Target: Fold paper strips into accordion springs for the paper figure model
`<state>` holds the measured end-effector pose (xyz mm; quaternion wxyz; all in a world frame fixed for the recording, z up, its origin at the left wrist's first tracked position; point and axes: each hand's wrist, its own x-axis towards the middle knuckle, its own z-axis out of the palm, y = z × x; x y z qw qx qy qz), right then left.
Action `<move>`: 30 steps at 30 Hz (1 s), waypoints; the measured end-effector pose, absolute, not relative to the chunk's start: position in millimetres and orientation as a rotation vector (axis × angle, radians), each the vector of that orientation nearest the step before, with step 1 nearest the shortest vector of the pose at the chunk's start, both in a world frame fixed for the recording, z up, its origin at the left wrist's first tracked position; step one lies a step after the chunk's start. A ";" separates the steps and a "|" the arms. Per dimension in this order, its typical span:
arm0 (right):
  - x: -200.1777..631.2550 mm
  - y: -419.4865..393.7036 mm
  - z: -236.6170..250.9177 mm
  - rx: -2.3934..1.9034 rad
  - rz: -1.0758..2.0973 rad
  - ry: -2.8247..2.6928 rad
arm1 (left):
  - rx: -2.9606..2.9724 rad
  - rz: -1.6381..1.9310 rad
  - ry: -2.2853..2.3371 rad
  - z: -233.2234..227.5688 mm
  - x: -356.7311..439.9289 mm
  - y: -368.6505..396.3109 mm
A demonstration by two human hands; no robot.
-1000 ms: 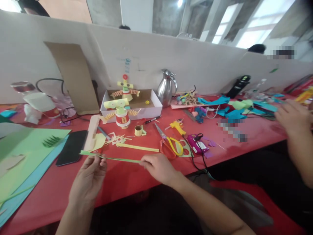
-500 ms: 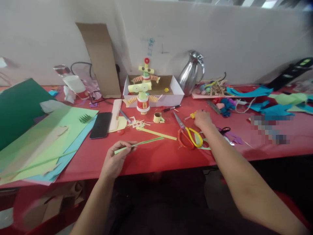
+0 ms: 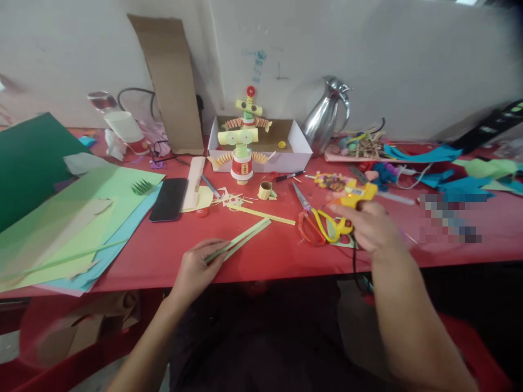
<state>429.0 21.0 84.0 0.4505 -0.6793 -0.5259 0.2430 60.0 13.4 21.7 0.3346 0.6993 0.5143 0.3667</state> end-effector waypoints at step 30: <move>333.4 -17.1 44.9 -1.531 1.127 -1.510 | 1.872 1.017 1.536 19.7 79.9 13.6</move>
